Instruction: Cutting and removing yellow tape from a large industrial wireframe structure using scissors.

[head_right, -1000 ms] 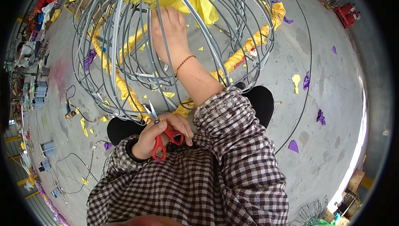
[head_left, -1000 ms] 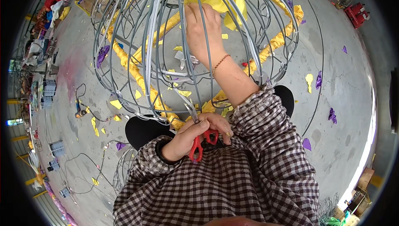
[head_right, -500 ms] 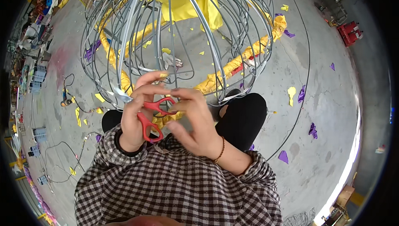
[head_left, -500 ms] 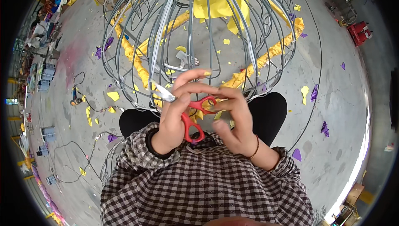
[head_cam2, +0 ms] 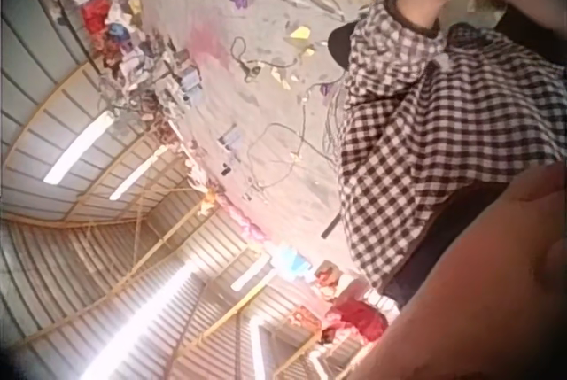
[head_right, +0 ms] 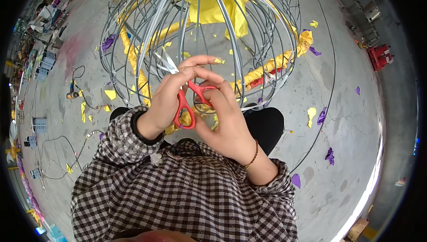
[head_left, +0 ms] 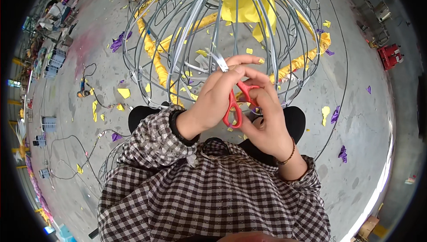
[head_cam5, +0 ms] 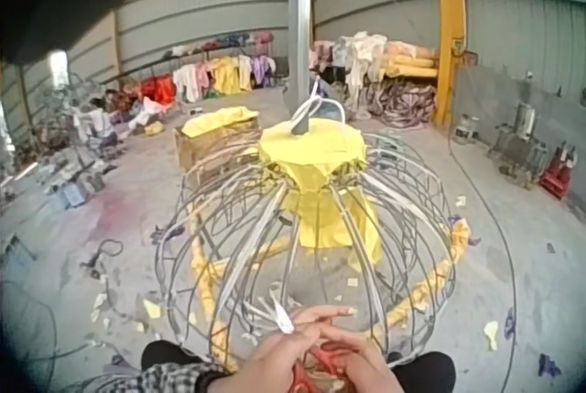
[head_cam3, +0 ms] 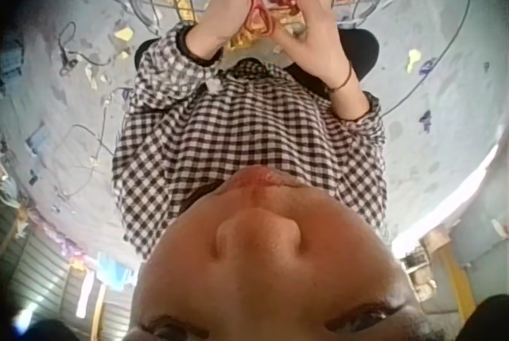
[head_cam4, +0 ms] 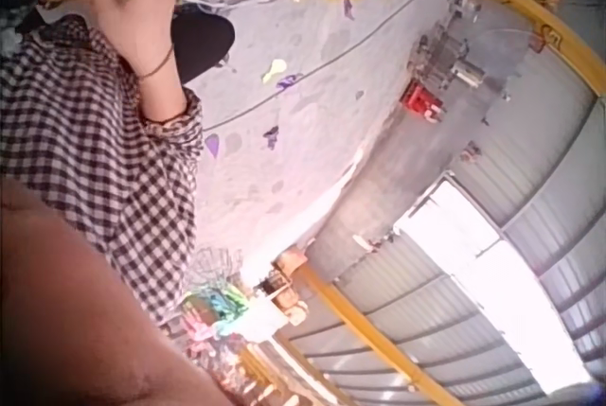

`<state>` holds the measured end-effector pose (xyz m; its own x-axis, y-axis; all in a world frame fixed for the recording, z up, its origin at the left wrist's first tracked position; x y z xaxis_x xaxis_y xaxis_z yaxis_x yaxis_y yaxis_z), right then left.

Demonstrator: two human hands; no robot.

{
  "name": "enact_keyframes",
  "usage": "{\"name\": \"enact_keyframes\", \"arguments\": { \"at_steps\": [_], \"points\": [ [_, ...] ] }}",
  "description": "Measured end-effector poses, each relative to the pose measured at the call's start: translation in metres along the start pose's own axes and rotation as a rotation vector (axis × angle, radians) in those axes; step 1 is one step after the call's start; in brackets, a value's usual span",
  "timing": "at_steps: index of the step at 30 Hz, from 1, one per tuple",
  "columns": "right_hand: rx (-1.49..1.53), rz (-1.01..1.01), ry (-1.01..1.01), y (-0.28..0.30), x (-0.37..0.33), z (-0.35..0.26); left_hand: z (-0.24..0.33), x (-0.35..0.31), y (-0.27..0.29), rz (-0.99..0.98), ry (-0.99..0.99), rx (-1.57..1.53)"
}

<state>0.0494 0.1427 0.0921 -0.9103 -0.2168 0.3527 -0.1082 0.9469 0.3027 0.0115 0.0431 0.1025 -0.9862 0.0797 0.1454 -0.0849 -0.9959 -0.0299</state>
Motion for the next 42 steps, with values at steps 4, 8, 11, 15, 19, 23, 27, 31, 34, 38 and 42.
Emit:
{"name": "enact_keyframes", "arguments": {
  "at_steps": [4, 8, 11, 15, 19, 23, 27, 31, 34, 38, 42],
  "points": [
    [0.013, 0.036, 0.061, 0.014, 0.008, -0.014, 0.016, 0.009, 0.001, -0.007, -0.233, 0.258],
    [-0.102, 0.049, 0.024, 0.015, 0.008, -0.011, 0.016, 0.001, -0.022, -0.041, -0.309, 0.325],
    [-0.031, -0.007, -0.102, 0.009, 0.005, 0.018, 0.010, 0.001, -0.011, 0.055, -0.267, 0.222],
    [0.659, 0.017, -0.641, 0.006, -0.007, 0.075, -0.016, 0.003, 0.047, 0.298, -0.158, 0.079],
    [0.906, -0.099, -0.841, -0.020, -0.010, 0.083, -0.028, 0.000, 0.080, 0.452, -0.309, 0.306],
    [0.843, -0.144, -0.829, -0.044, 0.028, 0.103, -0.042, 0.017, 0.088, 0.536, -0.275, 0.248],
    [0.942, -0.178, -0.904, -0.062, 0.049, 0.121, -0.064, 0.046, 0.100, 0.573, -0.183, 0.224],
    [0.923, -0.205, -0.882, -0.072, 0.056, 0.129, -0.094, 0.078, 0.103, 0.615, 0.022, 0.198],
    [0.915, -0.194, -0.881, -0.079, 0.058, 0.134, -0.106, 0.096, 0.100, 0.606, 0.167, 0.138],
    [0.922, -0.133, -0.857, -0.086, 0.063, 0.135, -0.124, 0.115, 0.104, 0.558, 0.306, 0.094],
    [0.909, -0.116, -0.876, -0.089, 0.062, 0.140, -0.131, 0.132, 0.099, 0.553, 0.398, 0.160]
  ]
}}
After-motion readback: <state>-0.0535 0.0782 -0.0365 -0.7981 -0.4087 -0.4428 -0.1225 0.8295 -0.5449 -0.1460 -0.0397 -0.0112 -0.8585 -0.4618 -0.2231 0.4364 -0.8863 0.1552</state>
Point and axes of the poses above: each hand's wrist, its own x-axis towards the middle knuckle, its own y-axis out of the back of the hand, z = x × y, the point moved 10 cm from there along x, towards the middle knuckle, and after that the axes turned 15 degrees about z, right-handed, at the moved point
